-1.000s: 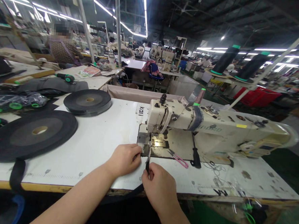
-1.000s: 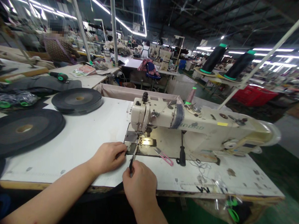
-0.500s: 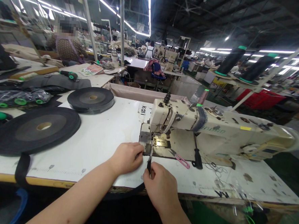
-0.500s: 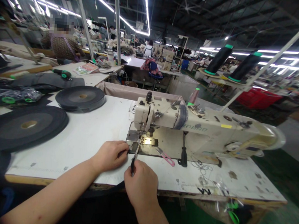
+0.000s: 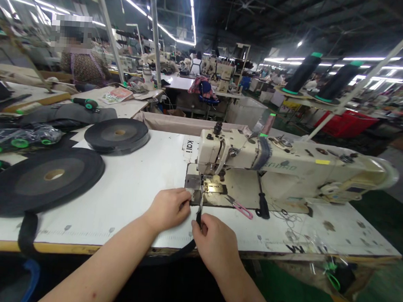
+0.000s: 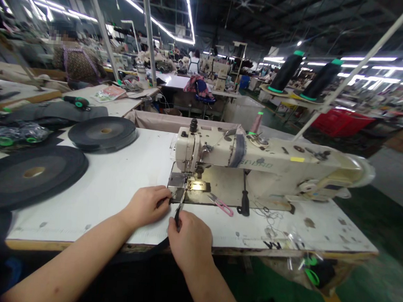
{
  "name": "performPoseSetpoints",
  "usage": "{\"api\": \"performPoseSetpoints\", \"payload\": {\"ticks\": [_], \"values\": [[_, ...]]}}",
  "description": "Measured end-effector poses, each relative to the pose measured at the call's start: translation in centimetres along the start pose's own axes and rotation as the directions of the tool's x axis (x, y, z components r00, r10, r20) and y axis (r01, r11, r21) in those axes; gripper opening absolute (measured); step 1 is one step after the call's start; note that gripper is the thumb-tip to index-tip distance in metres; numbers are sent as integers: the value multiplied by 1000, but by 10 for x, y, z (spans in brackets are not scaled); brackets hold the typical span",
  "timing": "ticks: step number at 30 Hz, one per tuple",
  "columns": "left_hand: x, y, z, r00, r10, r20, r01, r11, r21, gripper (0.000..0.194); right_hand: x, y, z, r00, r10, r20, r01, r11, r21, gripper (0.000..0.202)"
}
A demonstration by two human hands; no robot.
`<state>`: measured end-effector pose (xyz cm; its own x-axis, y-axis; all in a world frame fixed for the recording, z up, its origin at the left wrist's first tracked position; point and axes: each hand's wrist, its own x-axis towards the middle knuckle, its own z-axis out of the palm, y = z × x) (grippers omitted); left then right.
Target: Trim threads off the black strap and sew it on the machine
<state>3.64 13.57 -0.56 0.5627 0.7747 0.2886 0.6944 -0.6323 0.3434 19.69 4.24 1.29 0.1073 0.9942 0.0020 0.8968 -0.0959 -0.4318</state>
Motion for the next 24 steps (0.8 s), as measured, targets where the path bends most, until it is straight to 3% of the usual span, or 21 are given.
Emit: {"api": "performPoseSetpoints", "payload": {"ticks": [2,5,9,11,17,21,24], "values": [[1,0,0,1000,-17,0,17,1000,5,14,0,5,-4,1000,-24,-18,25,998,63,27],[1,0,0,999,-39,12,39,999,14,14,3,19,-15,989,-45,-140,56,995,80,26],[1,0,-1,998,-60,15,60,997,52,18,15,53,-33,938,-126,-322,87,987,-132,12],[1,0,0,997,-71,0,71,995,75,22,21,73,-40,914,-176,-366,93,968,-234,16],[4,1,3,994,-109,-12,110,992,61,25,25,111,-38,933,-255,-255,148,916,-373,23],[4,2,4,992,-124,5,124,990,73,24,25,109,-38,951,-239,-198,120,871,-476,22],[4,2,5,991,-136,6,135,988,79,25,35,99,-47,967,-164,-197,69,906,-417,25]]}}
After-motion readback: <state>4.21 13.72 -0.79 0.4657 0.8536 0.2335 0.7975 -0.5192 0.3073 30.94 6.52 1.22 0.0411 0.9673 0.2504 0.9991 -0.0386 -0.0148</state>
